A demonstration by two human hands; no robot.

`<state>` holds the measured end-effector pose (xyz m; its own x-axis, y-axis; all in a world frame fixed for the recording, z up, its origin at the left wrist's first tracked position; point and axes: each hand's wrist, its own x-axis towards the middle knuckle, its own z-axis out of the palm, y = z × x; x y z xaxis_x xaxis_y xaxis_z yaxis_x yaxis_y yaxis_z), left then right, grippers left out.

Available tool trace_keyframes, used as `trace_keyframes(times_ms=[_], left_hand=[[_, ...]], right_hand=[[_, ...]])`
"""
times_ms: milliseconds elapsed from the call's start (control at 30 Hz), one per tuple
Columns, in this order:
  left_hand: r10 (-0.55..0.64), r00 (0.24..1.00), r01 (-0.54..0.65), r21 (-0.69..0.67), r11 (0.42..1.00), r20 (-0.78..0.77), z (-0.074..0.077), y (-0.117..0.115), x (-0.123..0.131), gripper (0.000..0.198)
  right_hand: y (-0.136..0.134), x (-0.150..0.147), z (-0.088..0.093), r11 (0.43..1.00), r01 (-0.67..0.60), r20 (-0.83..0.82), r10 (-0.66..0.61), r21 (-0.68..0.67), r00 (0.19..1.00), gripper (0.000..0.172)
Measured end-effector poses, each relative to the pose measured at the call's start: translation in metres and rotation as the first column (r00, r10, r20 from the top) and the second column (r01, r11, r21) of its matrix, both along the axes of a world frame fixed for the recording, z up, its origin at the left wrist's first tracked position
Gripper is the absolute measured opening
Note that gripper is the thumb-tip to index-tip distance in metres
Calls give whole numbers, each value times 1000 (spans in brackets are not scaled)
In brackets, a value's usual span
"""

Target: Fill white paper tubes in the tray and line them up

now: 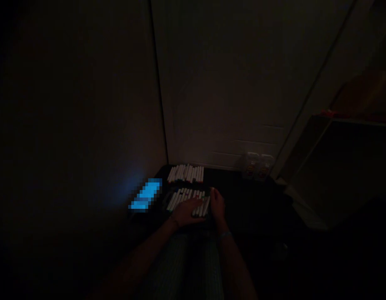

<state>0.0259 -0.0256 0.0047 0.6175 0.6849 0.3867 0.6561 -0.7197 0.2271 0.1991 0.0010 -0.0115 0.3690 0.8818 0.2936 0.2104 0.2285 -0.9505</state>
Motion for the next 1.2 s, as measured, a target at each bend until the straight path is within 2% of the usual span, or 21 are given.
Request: trace_keyframes(times_ms=[267, 667, 1033, 1200], left_hand=[[-4, 999, 6, 60, 998, -36, 1, 3, 5, 74], [9, 999, -6, 59, 998, -40, 0, 1, 7, 65], [27, 999, -28, 29, 999, 21, -3, 2, 7, 62], [56, 996, -57, 7, 998, 71, 1, -1, 7, 51]], right_hand=[[0, 4, -1, 1000, -5, 120, 8, -25, 993, 49], [-3, 4, 5, 996, 21, 236, 1, -89, 972, 50], [-8, 1, 12, 994, -7, 173, 26, -110, 985, 46], [-6, 2, 8, 990, -24, 152, 45, -136, 987, 51]])
